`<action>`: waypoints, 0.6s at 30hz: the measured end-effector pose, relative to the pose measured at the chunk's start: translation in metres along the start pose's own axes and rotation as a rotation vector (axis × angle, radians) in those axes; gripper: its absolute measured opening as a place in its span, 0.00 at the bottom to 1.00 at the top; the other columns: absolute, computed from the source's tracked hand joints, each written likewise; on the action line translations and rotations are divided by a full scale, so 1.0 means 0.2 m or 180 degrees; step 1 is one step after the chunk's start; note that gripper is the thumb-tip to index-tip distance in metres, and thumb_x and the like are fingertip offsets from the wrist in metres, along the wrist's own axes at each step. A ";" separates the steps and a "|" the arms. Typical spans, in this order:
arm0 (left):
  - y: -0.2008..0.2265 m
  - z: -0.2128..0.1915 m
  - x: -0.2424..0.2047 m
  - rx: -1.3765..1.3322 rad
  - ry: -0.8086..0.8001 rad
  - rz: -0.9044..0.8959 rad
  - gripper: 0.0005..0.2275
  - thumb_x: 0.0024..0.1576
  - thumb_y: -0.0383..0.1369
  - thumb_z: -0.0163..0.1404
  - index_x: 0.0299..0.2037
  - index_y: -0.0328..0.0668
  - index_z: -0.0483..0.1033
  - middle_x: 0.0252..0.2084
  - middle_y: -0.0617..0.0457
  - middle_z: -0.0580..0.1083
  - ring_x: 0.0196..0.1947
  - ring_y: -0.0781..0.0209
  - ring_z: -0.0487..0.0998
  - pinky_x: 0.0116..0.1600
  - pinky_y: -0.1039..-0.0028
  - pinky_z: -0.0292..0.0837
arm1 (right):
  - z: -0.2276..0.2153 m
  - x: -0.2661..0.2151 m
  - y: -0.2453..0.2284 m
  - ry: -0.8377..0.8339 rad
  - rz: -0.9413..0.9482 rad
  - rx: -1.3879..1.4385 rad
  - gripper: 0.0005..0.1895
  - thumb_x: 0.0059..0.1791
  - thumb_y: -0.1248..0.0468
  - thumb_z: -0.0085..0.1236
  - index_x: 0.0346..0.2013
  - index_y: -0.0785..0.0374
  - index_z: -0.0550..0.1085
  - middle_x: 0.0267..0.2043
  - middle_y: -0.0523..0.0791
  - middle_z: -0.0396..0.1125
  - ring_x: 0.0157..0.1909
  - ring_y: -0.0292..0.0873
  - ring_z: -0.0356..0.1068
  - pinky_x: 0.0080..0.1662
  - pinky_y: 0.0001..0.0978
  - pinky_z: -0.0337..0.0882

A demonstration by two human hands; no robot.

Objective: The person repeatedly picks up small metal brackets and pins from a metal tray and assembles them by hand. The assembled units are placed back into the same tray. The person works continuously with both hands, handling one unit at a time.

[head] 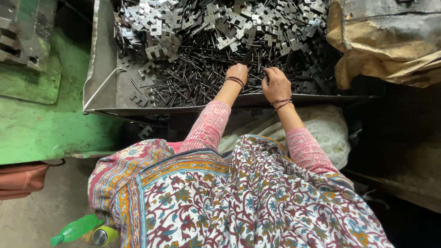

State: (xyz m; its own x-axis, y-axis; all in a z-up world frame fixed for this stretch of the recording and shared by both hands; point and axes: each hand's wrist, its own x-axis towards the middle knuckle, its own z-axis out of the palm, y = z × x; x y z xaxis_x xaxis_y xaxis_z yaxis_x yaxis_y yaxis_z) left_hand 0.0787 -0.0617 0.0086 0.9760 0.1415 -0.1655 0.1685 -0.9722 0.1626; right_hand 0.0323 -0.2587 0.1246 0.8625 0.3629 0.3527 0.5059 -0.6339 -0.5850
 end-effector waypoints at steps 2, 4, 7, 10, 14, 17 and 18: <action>0.01 0.00 0.00 -0.0198 -0.0102 -0.0225 0.07 0.54 0.30 0.56 0.37 0.36 0.83 0.41 0.39 0.80 0.44 0.43 0.82 0.47 0.60 0.80 | 0.00 -0.02 0.01 0.0036 -0.0066 -0.0022 0.13 0.49 0.66 0.56 0.48 0.62 0.78 0.50 0.48 0.72 0.49 0.54 0.73 0.49 0.45 0.74; 0.02 0.00 0.02 -0.0267 -0.0040 -0.0369 0.07 0.55 0.30 0.55 0.38 0.36 0.83 0.41 0.39 0.79 0.44 0.42 0.82 0.48 0.59 0.79 | 0.00 -0.02 0.02 0.0028 -0.0061 -0.0037 0.13 0.49 0.65 0.56 0.48 0.62 0.78 0.49 0.48 0.72 0.49 0.54 0.73 0.48 0.45 0.74; 0.01 -0.02 0.04 -0.0269 0.0119 -0.0423 0.06 0.54 0.27 0.53 0.37 0.37 0.83 0.42 0.39 0.79 0.44 0.42 0.82 0.47 0.58 0.80 | 0.00 -0.01 0.03 -0.0052 0.0046 -0.0037 0.12 0.49 0.65 0.56 0.47 0.61 0.78 0.47 0.49 0.72 0.48 0.54 0.73 0.48 0.45 0.74; -0.06 -0.10 0.06 -0.0571 0.0055 -0.0433 0.09 0.49 0.31 0.56 0.37 0.34 0.82 0.40 0.36 0.79 0.43 0.41 0.82 0.49 0.60 0.79 | 0.01 -0.01 0.05 -0.0096 0.0097 -0.0046 0.12 0.50 0.64 0.56 0.47 0.61 0.78 0.46 0.49 0.72 0.48 0.54 0.73 0.48 0.46 0.73; -0.20 -0.37 0.09 -0.1107 -0.0023 -0.0346 0.14 0.47 0.38 0.60 0.35 0.33 0.84 0.36 0.37 0.80 0.38 0.43 0.83 0.48 0.65 0.79 | 0.04 -0.02 0.07 -0.0135 0.0144 -0.0057 0.13 0.50 0.63 0.55 0.47 0.61 0.78 0.46 0.48 0.72 0.48 0.54 0.73 0.49 0.46 0.73; -0.25 -0.65 0.03 -0.1369 -0.0031 -0.0197 0.14 0.44 0.39 0.61 0.34 0.36 0.84 0.31 0.41 0.81 0.33 0.51 0.84 0.43 0.68 0.79 | 0.04 -0.01 0.09 -0.0137 0.0180 -0.0044 0.13 0.49 0.63 0.54 0.47 0.61 0.78 0.47 0.49 0.72 0.49 0.55 0.72 0.49 0.46 0.73; -0.26 -0.74 -0.01 -0.1455 -0.0004 -0.0174 0.14 0.43 0.39 0.60 0.33 0.37 0.85 0.30 0.43 0.81 0.31 0.53 0.85 0.41 0.69 0.80 | 0.05 -0.02 0.09 -0.0146 0.0191 -0.0034 0.13 0.49 0.62 0.54 0.47 0.61 0.78 0.47 0.49 0.72 0.49 0.55 0.72 0.49 0.46 0.72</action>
State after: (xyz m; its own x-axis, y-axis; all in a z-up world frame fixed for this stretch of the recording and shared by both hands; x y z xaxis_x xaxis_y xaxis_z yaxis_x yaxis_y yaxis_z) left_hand 0.0879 0.0169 0.1443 0.9639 0.1899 -0.1869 0.2636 -0.7811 0.5660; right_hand 0.0389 -0.2655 0.1057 0.8910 0.3549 0.2831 0.4534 -0.6627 -0.5961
